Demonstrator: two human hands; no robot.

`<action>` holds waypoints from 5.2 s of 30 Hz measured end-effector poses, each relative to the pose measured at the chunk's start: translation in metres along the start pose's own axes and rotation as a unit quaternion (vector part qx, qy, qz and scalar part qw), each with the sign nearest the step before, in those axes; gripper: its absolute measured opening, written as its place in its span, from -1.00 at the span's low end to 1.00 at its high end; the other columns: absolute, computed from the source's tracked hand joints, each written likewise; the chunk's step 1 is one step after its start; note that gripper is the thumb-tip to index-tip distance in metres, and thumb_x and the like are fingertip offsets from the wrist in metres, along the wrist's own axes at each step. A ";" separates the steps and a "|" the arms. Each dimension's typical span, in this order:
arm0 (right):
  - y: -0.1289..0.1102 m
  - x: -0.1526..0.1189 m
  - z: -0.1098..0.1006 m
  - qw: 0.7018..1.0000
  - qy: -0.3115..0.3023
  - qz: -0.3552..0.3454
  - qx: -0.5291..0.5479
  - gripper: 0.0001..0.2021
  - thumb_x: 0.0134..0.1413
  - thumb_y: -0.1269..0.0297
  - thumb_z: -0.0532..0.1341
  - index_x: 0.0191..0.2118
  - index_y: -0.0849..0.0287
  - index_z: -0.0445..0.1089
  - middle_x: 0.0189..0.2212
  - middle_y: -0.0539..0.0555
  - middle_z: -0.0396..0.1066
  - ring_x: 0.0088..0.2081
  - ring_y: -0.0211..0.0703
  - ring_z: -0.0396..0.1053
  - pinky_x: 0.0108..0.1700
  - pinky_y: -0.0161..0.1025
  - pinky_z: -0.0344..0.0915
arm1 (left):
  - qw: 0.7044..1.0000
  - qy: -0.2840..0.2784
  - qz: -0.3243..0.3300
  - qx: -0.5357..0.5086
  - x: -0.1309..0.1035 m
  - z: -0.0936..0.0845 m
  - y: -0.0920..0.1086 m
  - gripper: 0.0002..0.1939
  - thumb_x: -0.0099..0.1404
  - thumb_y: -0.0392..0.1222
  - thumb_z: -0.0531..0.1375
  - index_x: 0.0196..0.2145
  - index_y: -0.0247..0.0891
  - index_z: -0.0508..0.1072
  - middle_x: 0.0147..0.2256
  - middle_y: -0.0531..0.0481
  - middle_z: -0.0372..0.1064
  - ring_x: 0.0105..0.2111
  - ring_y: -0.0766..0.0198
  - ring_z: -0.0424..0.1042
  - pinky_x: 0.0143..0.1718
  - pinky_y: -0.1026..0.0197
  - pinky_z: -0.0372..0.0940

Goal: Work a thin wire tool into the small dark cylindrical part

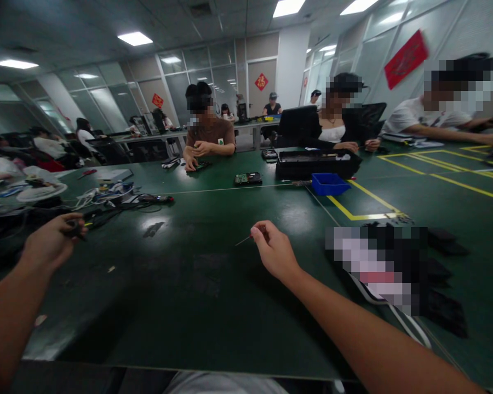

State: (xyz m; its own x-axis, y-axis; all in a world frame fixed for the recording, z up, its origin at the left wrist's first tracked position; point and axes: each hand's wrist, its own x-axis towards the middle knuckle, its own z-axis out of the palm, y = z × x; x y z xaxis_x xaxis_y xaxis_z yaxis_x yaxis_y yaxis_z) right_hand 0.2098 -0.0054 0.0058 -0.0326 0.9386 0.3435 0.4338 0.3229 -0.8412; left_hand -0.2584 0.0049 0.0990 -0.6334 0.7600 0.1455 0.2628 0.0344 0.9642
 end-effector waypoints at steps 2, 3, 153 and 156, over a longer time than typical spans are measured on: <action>0.000 -0.001 -0.001 1.000 -0.002 -0.001 0.003 -0.76 0.30 0.06 0.09 -0.18 0.08 0.38 -0.31 0.07 0.48 -0.28 -0.06 0.44 -0.26 -0.14 0.32 | 0.996 -0.062 -0.014 -0.069 -0.011 0.029 0.002 -0.68 -0.14 -0.43 0.02 -0.35 -0.36 0.34 -0.46 0.05 0.23 -0.49 0.38 0.25 -0.45 0.36 0.12; 0.000 -0.001 -0.001 1.000 -0.002 -0.001 0.005 -0.77 0.29 0.06 0.10 -0.17 0.08 0.38 -0.31 0.07 0.48 -0.28 -0.06 0.44 -0.26 -0.14 0.32 | 0.992 -0.093 -0.014 -0.081 -0.018 0.044 0.003 -0.67 -0.15 -0.42 0.03 -0.34 -0.36 0.35 -0.45 0.03 0.24 -0.48 0.36 0.26 -0.45 0.34 0.12; -0.010 -0.003 -0.005 0.996 0.010 -0.054 -0.073 -0.81 0.33 0.15 0.04 -0.18 0.08 0.35 -0.34 0.09 0.50 -0.29 -0.02 0.47 -0.27 -0.12 0.30 | 0.848 -0.387 0.280 0.231 -0.161 0.209 -0.027 -0.57 0.29 -0.02 0.23 0.08 -0.16 0.35 0.02 -0.12 0.37 -0.01 0.04 0.38 0.02 0.02 0.30; -0.011 -0.003 -0.005 0.996 0.008 -0.055 -0.070 -0.81 0.33 0.15 0.04 -0.19 0.07 0.35 -0.33 0.09 0.50 -0.28 -0.01 0.48 -0.25 -0.11 0.31 | 0.811 -0.394 0.291 0.320 -0.162 0.209 -0.029 -0.65 0.28 0.08 0.22 -0.05 -0.12 0.45 -0.12 -0.08 0.43 -0.14 0.02 0.42 -0.15 0.05 0.33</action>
State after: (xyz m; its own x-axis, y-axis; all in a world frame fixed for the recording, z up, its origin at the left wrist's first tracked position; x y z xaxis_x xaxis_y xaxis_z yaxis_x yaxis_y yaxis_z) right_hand 0.2097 -0.0122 0.0163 -0.0734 0.8958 0.4383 0.5491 0.4032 -0.7321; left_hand -0.0112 0.0162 0.0016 0.3288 0.9384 0.1059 0.8338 -0.3412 0.4340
